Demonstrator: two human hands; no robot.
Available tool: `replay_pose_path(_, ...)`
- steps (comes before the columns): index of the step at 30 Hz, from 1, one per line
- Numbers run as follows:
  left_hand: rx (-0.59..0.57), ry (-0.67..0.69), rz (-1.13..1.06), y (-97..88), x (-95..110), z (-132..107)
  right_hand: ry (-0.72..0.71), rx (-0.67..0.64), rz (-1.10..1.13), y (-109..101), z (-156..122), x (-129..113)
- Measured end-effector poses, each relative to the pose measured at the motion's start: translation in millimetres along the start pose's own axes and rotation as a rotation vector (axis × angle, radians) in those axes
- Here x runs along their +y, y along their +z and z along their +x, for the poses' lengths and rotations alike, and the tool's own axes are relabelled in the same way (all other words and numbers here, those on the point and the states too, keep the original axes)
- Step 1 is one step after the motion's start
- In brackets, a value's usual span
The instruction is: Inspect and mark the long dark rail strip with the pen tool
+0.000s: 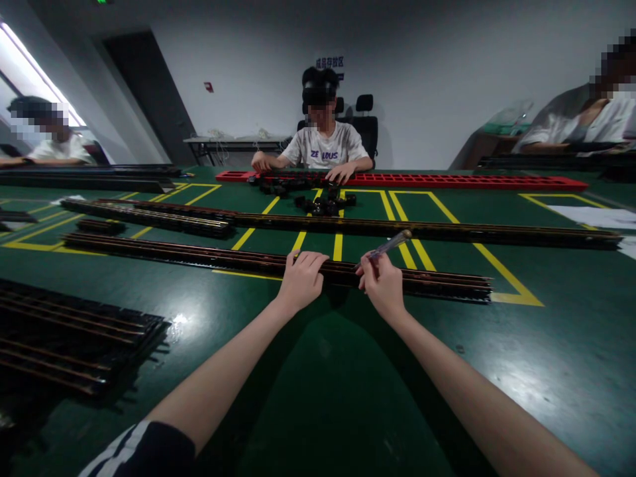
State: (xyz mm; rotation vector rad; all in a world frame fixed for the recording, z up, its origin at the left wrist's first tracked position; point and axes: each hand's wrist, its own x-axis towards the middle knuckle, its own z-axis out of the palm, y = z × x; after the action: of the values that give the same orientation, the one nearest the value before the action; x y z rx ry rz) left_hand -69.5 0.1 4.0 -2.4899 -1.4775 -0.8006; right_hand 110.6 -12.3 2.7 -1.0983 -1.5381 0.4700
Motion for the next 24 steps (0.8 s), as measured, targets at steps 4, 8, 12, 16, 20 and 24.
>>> replay_pose_path(4,-0.020,0.000,-0.015,-1.1,0.3,0.5,0.007,0.000,0.012,0.0,0.0,0.3)
replay_pose_path(8,-0.063,0.011,-0.008,-0.2,-1.1,1.1,0.012,-0.008,0.012,-0.1,-0.2,1.3)
replay_pose_path(12,-0.085,0.015,0.007,0.8,-1.7,1.1,0.010,-0.010,0.014,-0.5,-0.2,0.9)
replay_pose_path(16,-0.101,0.007,0.035,0.9,-1.2,1.5,0.005,-0.005,0.011,-0.2,-0.1,0.5)
replay_pose_path(20,-0.111,-0.002,0.050,0.8,-0.5,2.3,0.001,-0.007,0.019,0.2,0.0,0.7)
replay_pose_path(24,-0.109,-0.007,0.076,1.3,0.5,2.7,0.013,0.017,0.030,0.4,0.4,1.0)
